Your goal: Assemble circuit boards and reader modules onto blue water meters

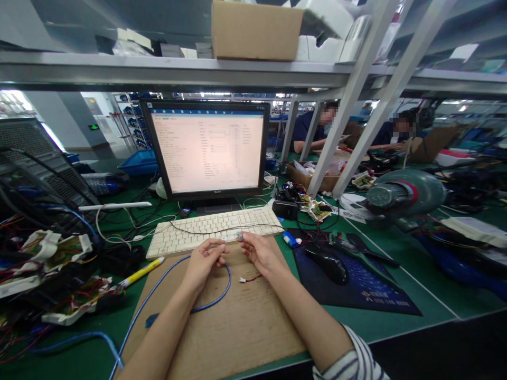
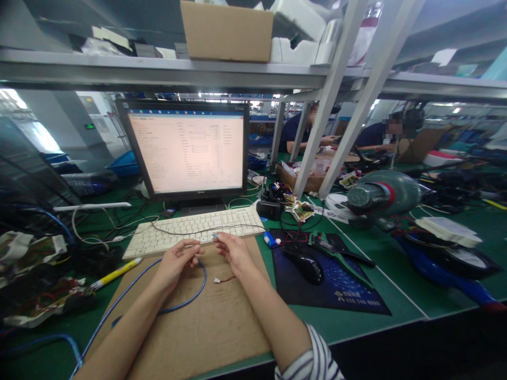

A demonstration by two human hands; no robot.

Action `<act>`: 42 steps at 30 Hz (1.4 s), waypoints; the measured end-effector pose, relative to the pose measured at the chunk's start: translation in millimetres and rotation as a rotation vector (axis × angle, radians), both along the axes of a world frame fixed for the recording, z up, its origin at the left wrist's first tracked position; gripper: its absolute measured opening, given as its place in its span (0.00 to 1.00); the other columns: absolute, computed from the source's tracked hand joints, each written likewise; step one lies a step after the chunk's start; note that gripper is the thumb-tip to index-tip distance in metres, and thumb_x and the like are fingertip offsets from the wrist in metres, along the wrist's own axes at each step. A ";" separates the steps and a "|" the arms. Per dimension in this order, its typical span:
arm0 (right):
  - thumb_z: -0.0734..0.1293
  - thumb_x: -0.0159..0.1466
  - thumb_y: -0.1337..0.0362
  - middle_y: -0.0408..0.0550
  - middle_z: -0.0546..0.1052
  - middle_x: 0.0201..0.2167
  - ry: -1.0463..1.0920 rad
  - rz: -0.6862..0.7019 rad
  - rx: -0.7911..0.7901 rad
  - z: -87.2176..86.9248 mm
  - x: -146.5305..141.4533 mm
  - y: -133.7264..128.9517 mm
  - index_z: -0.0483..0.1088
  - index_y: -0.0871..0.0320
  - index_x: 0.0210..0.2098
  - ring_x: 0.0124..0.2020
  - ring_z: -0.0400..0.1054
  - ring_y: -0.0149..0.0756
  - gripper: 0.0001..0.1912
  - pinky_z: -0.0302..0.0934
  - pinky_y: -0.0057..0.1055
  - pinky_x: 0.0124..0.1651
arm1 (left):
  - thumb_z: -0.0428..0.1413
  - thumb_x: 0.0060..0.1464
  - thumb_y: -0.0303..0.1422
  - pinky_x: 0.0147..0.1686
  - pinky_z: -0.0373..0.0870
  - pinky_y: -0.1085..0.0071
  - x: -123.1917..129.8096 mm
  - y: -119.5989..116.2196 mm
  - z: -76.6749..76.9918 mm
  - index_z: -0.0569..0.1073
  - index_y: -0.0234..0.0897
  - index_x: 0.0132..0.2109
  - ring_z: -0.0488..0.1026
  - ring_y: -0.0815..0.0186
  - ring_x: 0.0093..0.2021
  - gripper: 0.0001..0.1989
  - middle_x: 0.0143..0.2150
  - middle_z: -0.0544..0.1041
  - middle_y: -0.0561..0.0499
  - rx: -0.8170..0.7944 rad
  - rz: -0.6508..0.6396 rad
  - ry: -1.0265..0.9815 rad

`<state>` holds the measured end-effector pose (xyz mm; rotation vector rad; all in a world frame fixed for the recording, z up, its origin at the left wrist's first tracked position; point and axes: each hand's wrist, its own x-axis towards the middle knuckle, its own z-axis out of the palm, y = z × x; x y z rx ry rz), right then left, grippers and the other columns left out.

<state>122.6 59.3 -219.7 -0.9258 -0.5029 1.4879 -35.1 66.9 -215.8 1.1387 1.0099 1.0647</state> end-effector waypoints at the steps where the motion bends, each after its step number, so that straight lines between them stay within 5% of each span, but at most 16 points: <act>1: 0.75 0.39 0.60 0.45 0.76 0.25 0.004 0.000 -0.004 -0.1 -0.3 0.0 0.74 0.62 0.28 0.24 0.66 0.23 0.18 0.58 0.20 0.27 | 0.64 0.37 0.40 0.22 0.62 0.78 -0.1 0.8 -0.7 0.71 0.32 0.36 0.67 0.74 0.22 0.20 0.30 0.76 0.48 0.022 0.016 -0.008; 13: 0.74 0.42 0.62 0.46 0.76 0.24 0.037 0.026 -0.041 2.8 -2.6 -2.2 0.72 0.62 0.26 0.22 0.66 0.24 0.14 0.58 0.20 0.25 | 0.58 0.45 0.36 0.25 0.69 0.75 -0.3 1.6 -1.7 0.76 0.32 0.36 0.69 0.70 0.25 0.13 0.30 0.76 0.48 0.200 0.085 0.134; 16: 0.74 0.43 0.63 0.46 0.76 0.23 0.038 0.047 -0.050 3.3 -3.2 -2.6 0.72 0.62 0.25 0.22 0.66 0.25 0.12 0.58 0.20 0.25 | 0.54 0.49 0.33 0.26 0.70 0.74 -4.4 3.9 -5.9 0.76 0.34 0.38 0.71 0.68 0.27 0.10 0.31 0.76 0.48 0.416 0.124 0.293; 20: 0.73 0.45 0.64 0.48 0.76 0.22 0.042 0.087 -0.069 4.3 -4.8 -3.5 0.71 0.63 0.24 0.21 0.65 0.25 0.10 0.58 0.21 0.25 | 0.49 0.54 0.28 0.40 0.71 0.68 -12.7 6.6 -11.5 0.75 0.37 0.40 0.74 0.64 0.40 0.10 0.40 0.77 0.47 0.872 0.160 0.564; 23: 0.72 0.45 0.64 0.48 0.76 0.22 0.050 0.090 -0.066 4.6 -4.8 -3.9 0.71 0.63 0.24 0.21 0.65 0.25 0.09 0.58 0.21 0.25 | 0.47 0.56 0.26 0.44 0.70 0.67 -15.7 6.8 -12.3 0.74 0.37 0.42 0.73 0.63 0.43 0.12 0.41 0.77 0.47 1.041 0.138 0.693; 30: 0.73 0.42 0.62 0.45 0.76 0.26 0.055 0.024 -0.017 2.2 0.1 -0.4 0.72 0.61 0.27 0.24 0.66 0.24 0.13 0.58 0.20 0.27 | 0.54 0.53 0.32 0.25 0.70 0.75 -7.8 0.2 -5.8 0.69 0.38 0.49 0.71 0.72 0.28 0.15 0.43 0.72 0.47 0.834 0.095 0.549; 36: 0.74 0.42 0.63 0.46 0.76 0.27 0.044 0.029 -0.010 3.0 0.0 -1.8 0.73 0.61 0.28 0.24 0.66 0.24 0.14 0.58 0.20 0.27 | 0.56 0.51 0.37 0.27 0.70 0.74 -6.4 -2.4 -1.7 0.69 0.37 0.47 0.71 0.70 0.30 0.17 0.44 0.72 0.46 0.664 0.116 0.472; 42: 0.74 0.43 0.63 0.47 0.76 0.26 0.039 0.050 -0.017 3.3 -0.5 -3.6 0.73 0.61 0.29 0.24 0.67 0.26 0.14 0.58 0.22 0.28 | 0.57 0.49 0.36 0.30 0.70 0.73 -7.2 1.5 -0.1 0.73 0.38 0.43 0.71 0.69 0.29 0.13 0.41 0.72 0.47 0.711 0.161 0.446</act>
